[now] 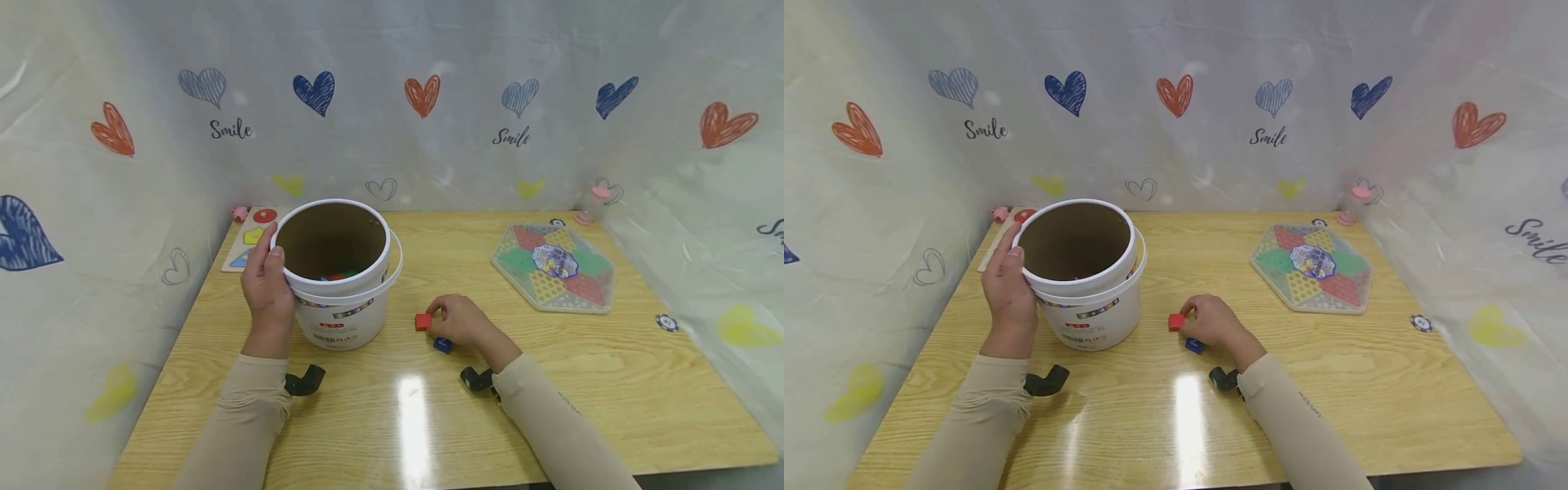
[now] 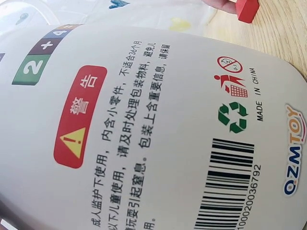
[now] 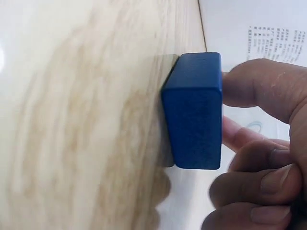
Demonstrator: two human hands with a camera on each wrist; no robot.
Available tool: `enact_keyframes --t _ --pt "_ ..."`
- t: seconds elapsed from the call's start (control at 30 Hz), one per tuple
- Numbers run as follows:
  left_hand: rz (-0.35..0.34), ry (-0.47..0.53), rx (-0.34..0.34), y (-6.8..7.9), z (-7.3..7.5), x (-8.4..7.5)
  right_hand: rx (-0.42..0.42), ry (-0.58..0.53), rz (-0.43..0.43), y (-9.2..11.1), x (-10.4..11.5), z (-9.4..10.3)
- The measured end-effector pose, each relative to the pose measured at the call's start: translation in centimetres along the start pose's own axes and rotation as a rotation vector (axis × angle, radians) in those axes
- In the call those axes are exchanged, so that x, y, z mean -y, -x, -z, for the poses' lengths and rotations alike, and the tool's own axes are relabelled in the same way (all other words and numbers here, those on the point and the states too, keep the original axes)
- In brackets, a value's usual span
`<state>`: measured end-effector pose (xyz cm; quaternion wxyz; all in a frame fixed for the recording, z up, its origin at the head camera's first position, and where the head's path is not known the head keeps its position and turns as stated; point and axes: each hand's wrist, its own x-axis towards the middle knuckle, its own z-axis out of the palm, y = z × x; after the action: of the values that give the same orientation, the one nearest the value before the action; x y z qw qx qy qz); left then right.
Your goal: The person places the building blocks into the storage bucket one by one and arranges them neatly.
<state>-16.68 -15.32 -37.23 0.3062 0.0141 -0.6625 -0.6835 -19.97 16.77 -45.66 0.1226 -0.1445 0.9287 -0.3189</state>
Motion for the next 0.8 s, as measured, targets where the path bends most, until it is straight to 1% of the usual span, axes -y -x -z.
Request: enact_keyframes --t 0.1,0.2,0.3,0.4,0.47,0.5,0.6,0.7,0.8 --pt "-0.007 -0.006 0.007 0.0 0.1 0.4 -0.047 -0.001 0.007 0.2 0.2 0.6" --pt "-0.025 -0.010 0.012 -0.1 0.2 0.9 -0.130 -0.041 0.053 0.5 0.9 2.3" --pt "-0.038 -0.016 0.015 -0.2 0.2 1.2 -0.226 -0.127 0.128 1.0 2.6 5.0" --pt "-0.044 -0.015 0.014 -0.3 0.4 1.3 -0.298 -0.217 0.207 1.5 5.5 7.4" --pt "-0.042 -0.015 0.011 -0.3 0.5 1.2 -0.305 -0.260 0.256 1.7 7.6 8.4" --pt "-0.042 -0.010 0.008 -0.3 0.5 1.1 -0.305 -0.263 0.278 1.8 8.7 8.6" --pt "-0.038 -0.006 0.004 -0.2 0.6 0.7 -0.266 -0.285 0.322 1.6 11.3 8.8" --pt "-0.043 0.014 0.008 0.1 0.3 -0.2 -0.236 -0.304 0.346 1.3 13.0 8.4" --pt "-0.033 0.022 0.026 0.5 0.1 -1.3 -0.228 -0.308 0.360 0.9 13.9 8.0"
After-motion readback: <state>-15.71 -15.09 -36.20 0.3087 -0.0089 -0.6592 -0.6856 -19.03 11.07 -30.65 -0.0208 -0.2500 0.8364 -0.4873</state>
